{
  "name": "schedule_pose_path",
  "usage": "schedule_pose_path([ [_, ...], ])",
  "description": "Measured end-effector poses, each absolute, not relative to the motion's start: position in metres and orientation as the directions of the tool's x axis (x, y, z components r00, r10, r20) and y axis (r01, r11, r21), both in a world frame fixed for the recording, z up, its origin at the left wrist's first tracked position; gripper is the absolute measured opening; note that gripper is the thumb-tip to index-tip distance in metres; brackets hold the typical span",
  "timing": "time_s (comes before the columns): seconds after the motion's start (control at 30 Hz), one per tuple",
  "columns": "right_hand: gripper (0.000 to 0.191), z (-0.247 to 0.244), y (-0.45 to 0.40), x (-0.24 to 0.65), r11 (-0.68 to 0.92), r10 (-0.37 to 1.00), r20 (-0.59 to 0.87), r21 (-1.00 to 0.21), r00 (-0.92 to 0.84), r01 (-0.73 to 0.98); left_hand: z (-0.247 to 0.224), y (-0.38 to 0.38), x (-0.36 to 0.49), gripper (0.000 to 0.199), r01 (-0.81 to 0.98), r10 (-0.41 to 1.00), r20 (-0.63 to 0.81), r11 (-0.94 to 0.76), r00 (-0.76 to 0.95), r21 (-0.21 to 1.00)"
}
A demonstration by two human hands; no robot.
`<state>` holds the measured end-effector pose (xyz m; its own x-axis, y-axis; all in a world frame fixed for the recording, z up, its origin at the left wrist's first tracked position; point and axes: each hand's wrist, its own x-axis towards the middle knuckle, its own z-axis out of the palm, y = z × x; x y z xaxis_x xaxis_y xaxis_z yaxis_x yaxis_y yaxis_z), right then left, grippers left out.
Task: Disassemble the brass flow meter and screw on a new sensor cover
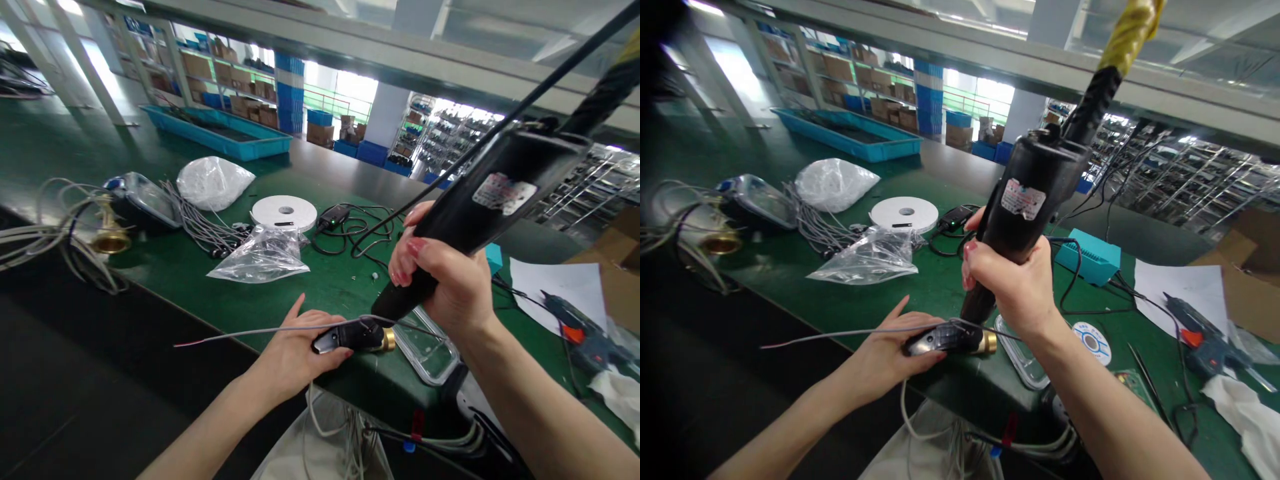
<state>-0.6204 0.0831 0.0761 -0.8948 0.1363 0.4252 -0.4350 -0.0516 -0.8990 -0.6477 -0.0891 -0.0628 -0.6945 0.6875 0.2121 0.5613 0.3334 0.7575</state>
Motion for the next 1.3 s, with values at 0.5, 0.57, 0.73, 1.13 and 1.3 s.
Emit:
schedule_pose_path([
  [0.5, 0.018, 0.074, 0.074, -0.625, -0.002, 0.093, 0.414, -0.909, -0.906, -0.416, -0.068, -0.089, -0.648, 0.029, 0.560, 0.668, 0.237, 0.319, -0.705, 0.765],
  [0.57, 0.020, 0.077, 0.073, -0.625, 0.030, 0.098, 0.416, -0.909, -0.904, -0.415, -0.068, -0.090, -0.647, 0.029, 0.558, 0.672, 0.235, 0.315, -0.703, 0.768],
  [0.73, 0.018, 0.095, 0.072, -0.620, -0.088, 0.157, 0.438, -0.886, -0.885, -0.455, -0.066, -0.090, -0.646, 0.032, 0.508, 0.647, 0.218, 0.302, -0.731, 0.806],
  [1.13, 0.017, 0.072, 0.056, -0.626, -0.191, 0.123, 0.492, -0.840, -0.862, -0.507, -0.068, -0.088, -0.646, 0.021, 0.562, 0.667, 0.258, 0.290, -0.699, 0.775],
  [1.3, 0.017, 0.071, 0.057, -0.626, -0.207, 0.095, 0.482, -0.846, -0.871, -0.491, -0.064, -0.088, -0.646, 0.023, 0.535, 0.677, 0.214, 0.308, -0.704, 0.787],
])
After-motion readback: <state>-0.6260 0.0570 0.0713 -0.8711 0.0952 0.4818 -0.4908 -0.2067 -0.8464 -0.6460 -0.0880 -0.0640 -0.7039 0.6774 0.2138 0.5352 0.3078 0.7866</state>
